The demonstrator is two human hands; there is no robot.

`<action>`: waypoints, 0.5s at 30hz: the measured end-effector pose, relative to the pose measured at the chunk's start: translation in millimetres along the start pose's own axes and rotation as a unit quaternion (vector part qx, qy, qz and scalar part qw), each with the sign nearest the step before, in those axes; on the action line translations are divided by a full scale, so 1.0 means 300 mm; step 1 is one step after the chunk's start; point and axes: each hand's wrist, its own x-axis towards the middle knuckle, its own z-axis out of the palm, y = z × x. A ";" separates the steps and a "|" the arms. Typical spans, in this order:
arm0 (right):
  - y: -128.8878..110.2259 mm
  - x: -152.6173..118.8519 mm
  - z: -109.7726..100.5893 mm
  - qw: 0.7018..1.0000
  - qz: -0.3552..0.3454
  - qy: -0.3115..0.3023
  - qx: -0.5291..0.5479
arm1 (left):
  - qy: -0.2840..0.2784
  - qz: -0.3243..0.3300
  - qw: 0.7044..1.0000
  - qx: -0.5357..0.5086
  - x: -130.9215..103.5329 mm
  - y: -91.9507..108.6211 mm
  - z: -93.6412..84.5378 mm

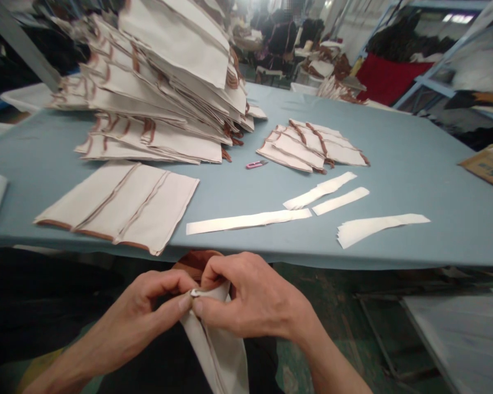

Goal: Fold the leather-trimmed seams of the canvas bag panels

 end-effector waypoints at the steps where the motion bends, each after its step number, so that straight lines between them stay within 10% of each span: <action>1: -0.009 -0.003 -0.001 0.999 -0.009 0.017 -0.033 | -0.002 0.002 1.000 0.007 -0.001 0.001 0.003; 15: -0.010 -0.013 0.005 0.999 -0.022 0.012 -0.034 | -0.017 0.019 1.000 0.004 -0.013 0.031 0.006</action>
